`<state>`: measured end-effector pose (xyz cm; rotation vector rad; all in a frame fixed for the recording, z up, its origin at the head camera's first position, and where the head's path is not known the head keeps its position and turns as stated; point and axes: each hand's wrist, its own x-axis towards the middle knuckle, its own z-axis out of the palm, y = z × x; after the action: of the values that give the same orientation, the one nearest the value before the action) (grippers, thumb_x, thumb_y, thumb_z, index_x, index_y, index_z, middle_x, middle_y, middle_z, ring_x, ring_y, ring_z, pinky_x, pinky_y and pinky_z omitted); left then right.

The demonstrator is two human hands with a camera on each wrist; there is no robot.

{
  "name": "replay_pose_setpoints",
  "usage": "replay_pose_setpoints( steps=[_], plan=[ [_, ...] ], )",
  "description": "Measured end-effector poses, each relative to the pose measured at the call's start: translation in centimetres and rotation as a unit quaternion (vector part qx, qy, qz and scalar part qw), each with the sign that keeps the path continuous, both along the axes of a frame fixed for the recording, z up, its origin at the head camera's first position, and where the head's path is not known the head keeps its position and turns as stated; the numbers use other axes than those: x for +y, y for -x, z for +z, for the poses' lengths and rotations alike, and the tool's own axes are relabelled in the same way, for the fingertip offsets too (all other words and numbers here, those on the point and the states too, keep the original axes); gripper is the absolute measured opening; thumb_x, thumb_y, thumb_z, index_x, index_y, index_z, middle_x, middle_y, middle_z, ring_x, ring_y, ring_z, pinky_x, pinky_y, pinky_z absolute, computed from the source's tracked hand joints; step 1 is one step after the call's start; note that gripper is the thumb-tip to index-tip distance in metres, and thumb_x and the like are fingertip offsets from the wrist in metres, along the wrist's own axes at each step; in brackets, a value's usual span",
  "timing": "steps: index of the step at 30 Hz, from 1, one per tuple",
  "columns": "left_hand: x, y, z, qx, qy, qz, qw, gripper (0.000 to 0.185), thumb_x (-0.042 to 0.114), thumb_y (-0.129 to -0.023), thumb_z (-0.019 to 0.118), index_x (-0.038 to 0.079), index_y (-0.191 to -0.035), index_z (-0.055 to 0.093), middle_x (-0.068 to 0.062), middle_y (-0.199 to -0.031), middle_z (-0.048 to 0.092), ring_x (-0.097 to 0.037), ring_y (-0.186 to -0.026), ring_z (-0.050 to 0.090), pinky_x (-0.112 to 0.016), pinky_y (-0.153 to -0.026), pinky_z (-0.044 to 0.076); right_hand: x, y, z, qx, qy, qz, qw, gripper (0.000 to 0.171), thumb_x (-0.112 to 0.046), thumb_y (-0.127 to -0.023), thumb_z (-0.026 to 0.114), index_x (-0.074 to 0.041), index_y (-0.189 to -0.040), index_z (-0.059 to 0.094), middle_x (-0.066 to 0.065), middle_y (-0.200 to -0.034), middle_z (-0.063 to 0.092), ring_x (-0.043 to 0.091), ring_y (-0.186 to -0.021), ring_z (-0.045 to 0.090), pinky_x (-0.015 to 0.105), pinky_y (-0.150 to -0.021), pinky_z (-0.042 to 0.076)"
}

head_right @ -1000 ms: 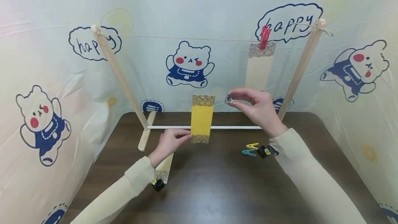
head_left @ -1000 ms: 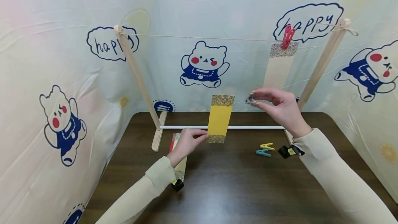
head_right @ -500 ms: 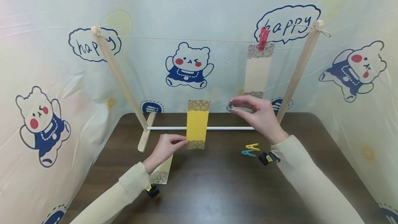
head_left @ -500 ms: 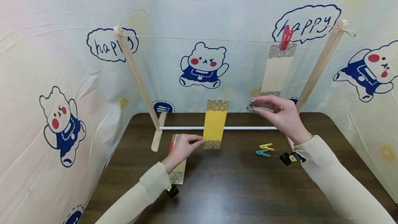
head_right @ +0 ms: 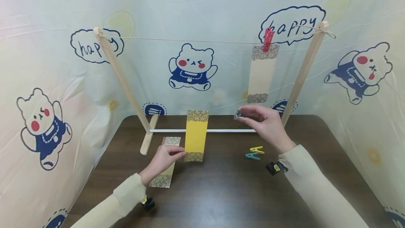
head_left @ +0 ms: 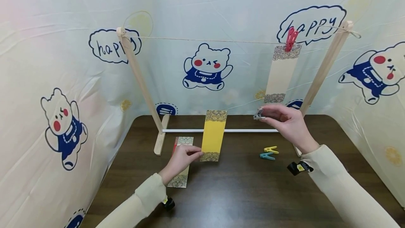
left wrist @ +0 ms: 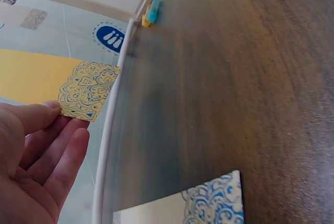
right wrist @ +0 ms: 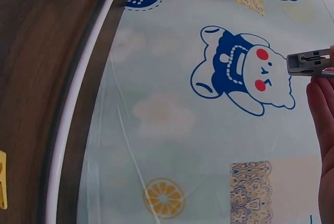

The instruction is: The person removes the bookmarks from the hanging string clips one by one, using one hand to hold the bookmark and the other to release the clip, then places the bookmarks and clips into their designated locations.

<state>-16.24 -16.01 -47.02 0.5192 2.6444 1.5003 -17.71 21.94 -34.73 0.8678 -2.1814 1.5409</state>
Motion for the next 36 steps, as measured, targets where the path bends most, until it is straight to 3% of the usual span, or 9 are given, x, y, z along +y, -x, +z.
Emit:
replay_pose_setpoints(
  steps=[14, 26, 31, 36],
  plan=[
    [-1.3, -0.9, -1.0, -0.035, 0.004, 0.014, 0.9993, 0.008, 0.013, -0.097, 0.076, 0.010, -0.098, 0.083, 0.001, -0.081, 0.075, -0.012, -0.071, 0.067, -0.024, -0.068, 0.057, 0.8, -0.5, -1.5, -0.037, -0.010, -0.027, 0.999, 0.040, 0.013, -0.089, 0.074, 0.000, -0.126, 0.071, 0.012, -0.115, 0.076, 0.008, -0.098, 0.074, 0.020, -0.081, 0.060],
    [-2.3, -1.5, -1.8, -0.056, -0.003, 0.019, 0.9982, 0.008, 0.010, -0.095, 0.076, 0.005, -0.099, 0.082, -0.004, -0.085, 0.076, -0.016, -0.074, 0.072, -0.025, -0.067, 0.061, 1.7, -0.9, -2.8, -0.062, -0.036, -0.071, 0.995, 0.035, 0.006, -0.091, 0.076, -0.003, -0.125, 0.072, 0.011, -0.112, 0.077, 0.003, -0.097, 0.072, 0.017, -0.079, 0.058],
    [-3.0, -1.9, -2.2, -0.067, -0.014, 0.019, 0.9975, 0.009, 0.011, -0.095, 0.077, 0.004, -0.099, 0.081, -0.006, -0.086, 0.077, -0.020, -0.076, 0.073, -0.032, -0.070, 0.064, 2.2, -1.0, -3.8, -0.069, -0.019, -0.062, 0.996, 0.035, 0.008, -0.091, 0.075, -0.001, -0.125, 0.072, 0.012, -0.113, 0.076, 0.005, -0.098, 0.073, 0.018, -0.081, 0.059],
    [-3.7, -2.4, -2.5, -0.074, -0.016, 0.021, 0.9969, 0.010, 0.012, -0.096, 0.076, 0.004, -0.098, 0.081, -0.005, -0.086, 0.077, -0.018, -0.076, 0.073, -0.029, -0.069, 0.062, 2.8, -1.2, -4.6, -0.080, -0.021, -0.065, 0.994, 0.035, 0.006, -0.092, 0.075, 0.000, -0.126, 0.071, 0.010, -0.115, 0.076, 0.005, -0.098, 0.073, 0.018, -0.082, 0.059]
  ],
)
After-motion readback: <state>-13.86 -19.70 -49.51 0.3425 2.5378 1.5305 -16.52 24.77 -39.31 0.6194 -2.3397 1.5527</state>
